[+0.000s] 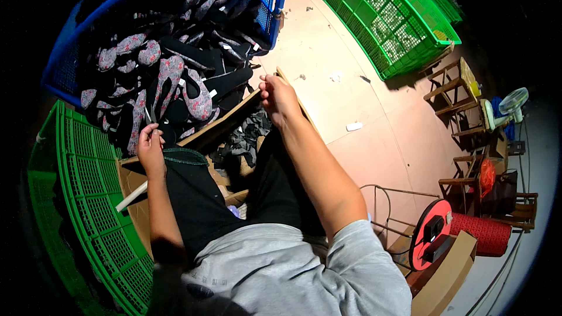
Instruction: The person sits on a low stool and assembles slippers by hand. They pick up a floral-patterned slipper upper and a black sole from a blue crate, align them, and press the edges together to attach them. The person handles the items one at a time, manipulating the fabric and sole to ensure they are joined.
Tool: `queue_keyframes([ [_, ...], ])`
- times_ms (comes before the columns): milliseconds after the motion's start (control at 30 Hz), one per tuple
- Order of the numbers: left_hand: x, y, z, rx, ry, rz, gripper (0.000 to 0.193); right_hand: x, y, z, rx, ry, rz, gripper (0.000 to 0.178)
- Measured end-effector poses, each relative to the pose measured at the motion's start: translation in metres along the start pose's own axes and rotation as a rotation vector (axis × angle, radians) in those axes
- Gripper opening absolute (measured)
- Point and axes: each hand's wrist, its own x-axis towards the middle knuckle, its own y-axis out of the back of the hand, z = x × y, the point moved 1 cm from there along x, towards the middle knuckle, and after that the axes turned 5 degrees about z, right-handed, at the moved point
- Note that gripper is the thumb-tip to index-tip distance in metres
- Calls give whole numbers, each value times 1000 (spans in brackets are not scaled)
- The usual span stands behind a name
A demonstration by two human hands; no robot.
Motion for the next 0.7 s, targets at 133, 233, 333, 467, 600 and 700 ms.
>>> queue_keyframes([
  [133, 5, -2, -1, -22, 37, 4, 16, 16, 2, 4, 20, -184, -30, 10],
  [233, 1, 1, -2, -45, 50, 17, 17, -4, -4, -1, 31, -162, -62, 10],
  [333, -2, -1, -3, -18, 9, -7, 18, -20, 0, -9, 34, 12, -4, 11],
  [467, 7, -3, -6, 6, 40, -17, 18, 11, 3, -8, 6, -70, 40, 9],
  [600, 5, -5, -5, 15, 42, -15, 18, 14, 0, 2, -37, -167, -43, 8],
  [700, 4, -4, -6, 37, 3, -21, 17, -15, -11, -3, -43, -65, -52, 8],
])
